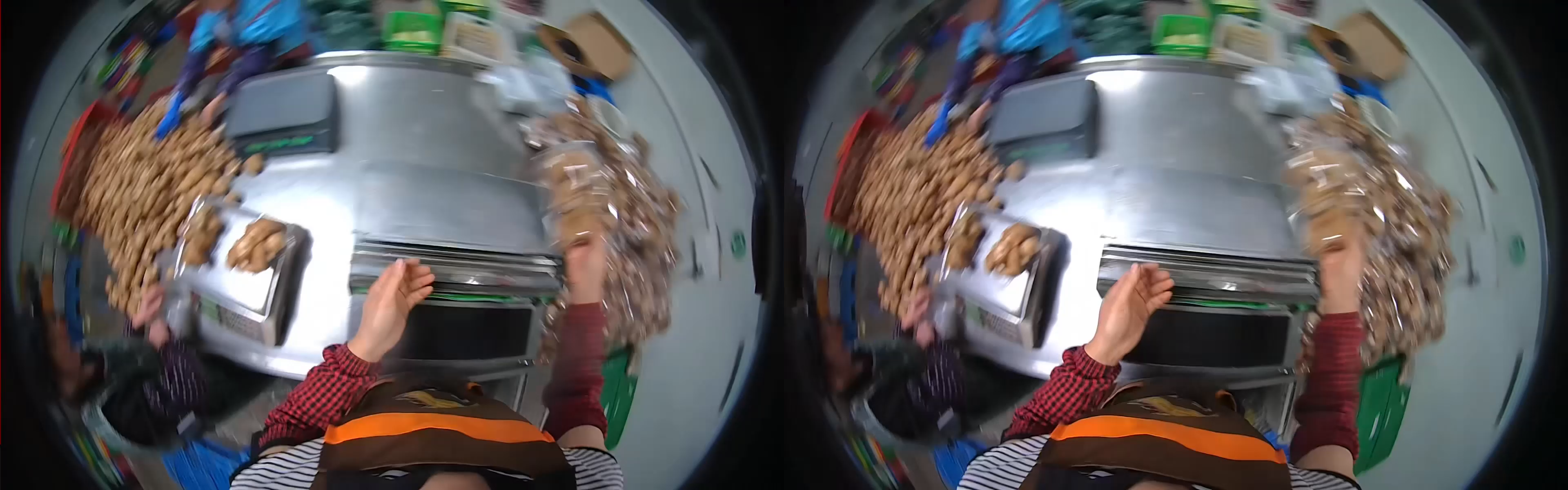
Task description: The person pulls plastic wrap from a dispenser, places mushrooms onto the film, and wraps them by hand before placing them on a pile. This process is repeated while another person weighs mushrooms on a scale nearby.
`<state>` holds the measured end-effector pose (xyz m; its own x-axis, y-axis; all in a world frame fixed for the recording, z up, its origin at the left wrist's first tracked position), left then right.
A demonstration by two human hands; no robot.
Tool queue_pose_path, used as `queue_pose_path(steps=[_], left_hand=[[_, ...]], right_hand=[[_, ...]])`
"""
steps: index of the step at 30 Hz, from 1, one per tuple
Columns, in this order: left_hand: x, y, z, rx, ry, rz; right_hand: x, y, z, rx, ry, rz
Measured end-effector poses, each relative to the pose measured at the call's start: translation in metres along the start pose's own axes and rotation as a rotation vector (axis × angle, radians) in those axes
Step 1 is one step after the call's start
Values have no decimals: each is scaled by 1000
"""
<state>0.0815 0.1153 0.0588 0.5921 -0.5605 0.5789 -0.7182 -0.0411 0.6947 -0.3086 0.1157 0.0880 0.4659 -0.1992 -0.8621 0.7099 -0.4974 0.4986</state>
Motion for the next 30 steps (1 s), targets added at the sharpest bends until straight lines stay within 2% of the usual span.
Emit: queue_pose_path(steps=[1, 2, 4, 5, 7, 8, 10, 11, 13, 15, 17, 19, 20, 21, 23, 25, 26, 27, 29, 30], left_hand=[[24, -24, -4, 53, 130, 91], [53, -51, -16, 224, 302, 266], [90, -111, -42, 546, 646, 517], [105, -149, -54, 701, 807, 595], [142, -196, -79, 1106, 831, 910], [160, -209, -79, 1118, 781, 1043], [190, -234, -70, 1077, 730, 1340], [198, -249, -60, 1071, 580, 1472], [202, -284, -40, 926, 411, 1406], [205, -268, -35, 843, 455, 1358], [197, -264, -30, 767, 518, 1264], [191, -257, -29, 794, 550, 1317], [191, -251, -30, 809, 629, 1431], [188, -240, -25, 798, 715, 1536], [189, -185, -21, 755, 698, 1527], [180, -113, -8, 642, 660, 1397], [169, -89, 7, 589, 768, 1500], [154, -64, 24, 487, 850, 1472], [118, -9, 58, 339, 718, 1420], [97, 12, 77, 265, 759, 1450]], right_hand=[[-8, 9, 31, 107, -90, 174], [6, 36, 40, 73, -48, 173], [55, 88, 34, -168, 474, 301], [87, 125, 23, -336, 466, 96], [152, 234, -26, -590, 446, -388], [189, 279, -49, -783, 527, -408], [269, 343, -80, -928, 520, -614], [297, 368, -90, -906, 551, -789], [371, 396, -96, -842, 323, -883], [395, 408, -113, -804, 371, -853], [400, 403, -128, -727, 249, -876], [386, 398, -130, -759, 297, -862], [375, 397, -131, -777, 280, -845], [356, 391, -130, -759, 245, -839], [303, 377, -114, -684, 77, -809], [239, 347, -93, -612, 42, -793], [217, 321, -77, -540, -15, -817], [195, 295, -61, -483, -72, -835], [155, 234, -34, -309, -64, -821], [126, 215, -28, -266, 101, -714]])
Point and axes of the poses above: each hand's wrist, its own z-axis towards the middle knuckle, its own y-axis out of the palm, x = y × z, the point moved 6 cm from there along z, towards the middle knuckle
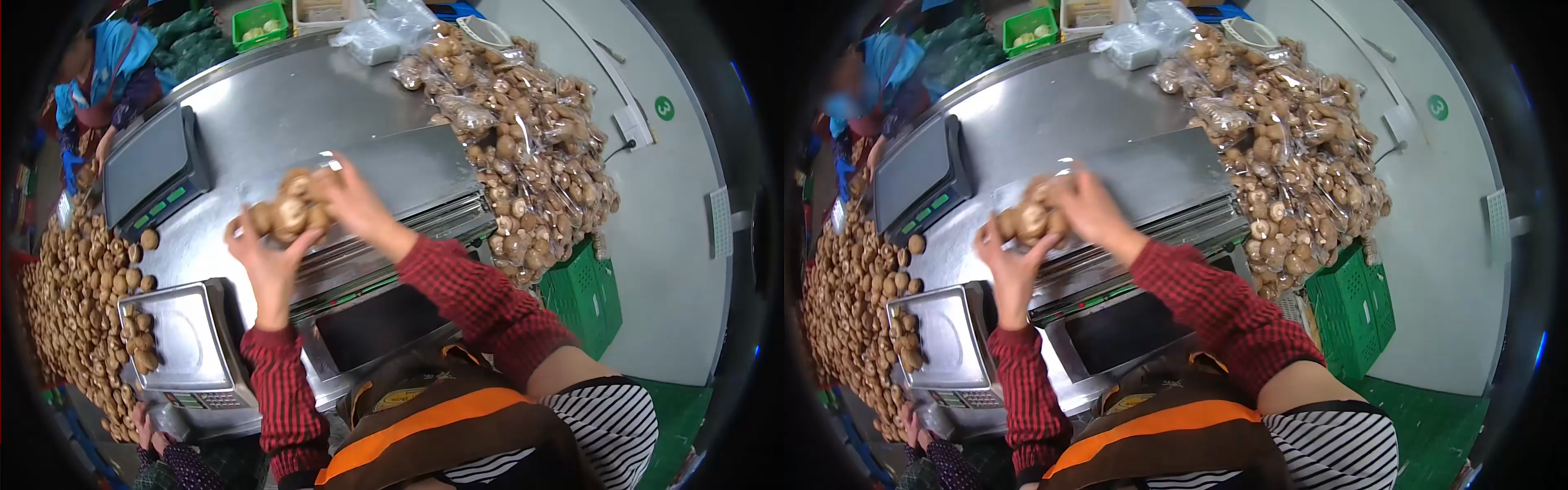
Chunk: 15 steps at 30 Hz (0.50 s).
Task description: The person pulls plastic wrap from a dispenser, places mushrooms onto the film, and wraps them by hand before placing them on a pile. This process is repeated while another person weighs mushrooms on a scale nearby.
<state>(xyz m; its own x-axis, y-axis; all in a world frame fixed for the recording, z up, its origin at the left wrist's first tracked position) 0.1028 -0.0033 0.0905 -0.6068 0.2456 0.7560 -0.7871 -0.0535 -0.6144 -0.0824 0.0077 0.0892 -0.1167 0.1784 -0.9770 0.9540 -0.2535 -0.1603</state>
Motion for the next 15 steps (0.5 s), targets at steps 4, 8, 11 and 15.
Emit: queue_pose_path(steps=[4, 8, 11, 15], left_hand=[[38, 93, 10, -230, -17, 64], [34, 103, 9, -259, -82, 114], [25, 63, -7, 19, 79, -8], [-14, -6, -61, 11, -39, 526]], right_hand=[[76, -92, 18, 262, 19, -263], [73, -107, 5, 264, 143, -740], [73, -134, -7, 289, 63, -814], [62, -197, -81, 201, -95, -1075]])
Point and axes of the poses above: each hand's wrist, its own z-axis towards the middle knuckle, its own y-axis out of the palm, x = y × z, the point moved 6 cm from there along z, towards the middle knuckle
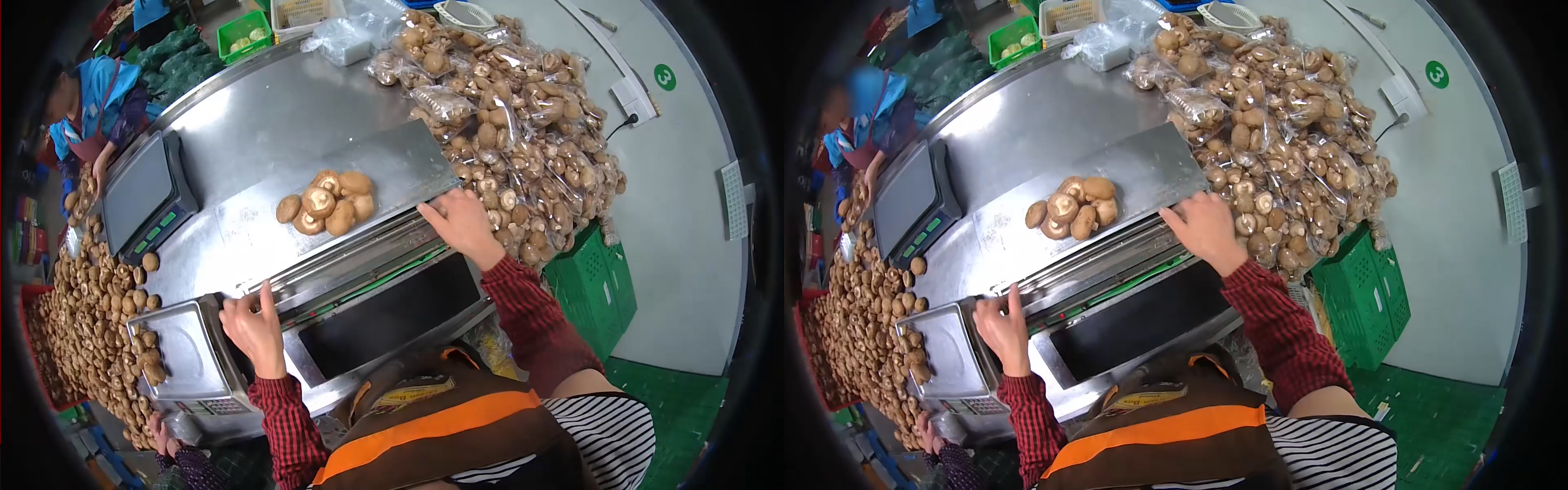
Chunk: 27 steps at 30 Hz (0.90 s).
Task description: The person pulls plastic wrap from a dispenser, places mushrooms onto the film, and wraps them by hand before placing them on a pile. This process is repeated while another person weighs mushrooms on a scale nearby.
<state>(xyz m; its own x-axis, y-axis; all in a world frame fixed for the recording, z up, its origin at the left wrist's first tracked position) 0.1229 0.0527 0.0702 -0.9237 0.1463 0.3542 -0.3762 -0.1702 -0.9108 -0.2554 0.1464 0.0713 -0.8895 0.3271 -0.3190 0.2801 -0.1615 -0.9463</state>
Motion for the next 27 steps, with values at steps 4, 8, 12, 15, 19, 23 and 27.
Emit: queue_pose_path(steps=[4, 8, 12, 15, 19, 23, 27], left_hand=[[30, 13, -17, -74, 96, 139], [-6, 50, -17, -386, -190, -580], [34, -10, -24, -1103, -949, -2105], [50, -46, 54, -614, -473, -2355], [75, 17, 145, -95, 36, -1140], [66, 87, 124, -428, 409, -567], [69, 59, 94, -446, 604, -421]], right_hand=[[-14, 36, -12, -55, -109, -115], [2, 43, -16, -219, 257, 834], [-27, 1, -33, -980, 562, 2094], [-48, -57, 53, -420, 26, 2153], [-61, -7, 156, -31, 36, 1495], [-32, 98, 155, -358, 120, 1150], [-43, 95, 147, -562, 153, 1049]])
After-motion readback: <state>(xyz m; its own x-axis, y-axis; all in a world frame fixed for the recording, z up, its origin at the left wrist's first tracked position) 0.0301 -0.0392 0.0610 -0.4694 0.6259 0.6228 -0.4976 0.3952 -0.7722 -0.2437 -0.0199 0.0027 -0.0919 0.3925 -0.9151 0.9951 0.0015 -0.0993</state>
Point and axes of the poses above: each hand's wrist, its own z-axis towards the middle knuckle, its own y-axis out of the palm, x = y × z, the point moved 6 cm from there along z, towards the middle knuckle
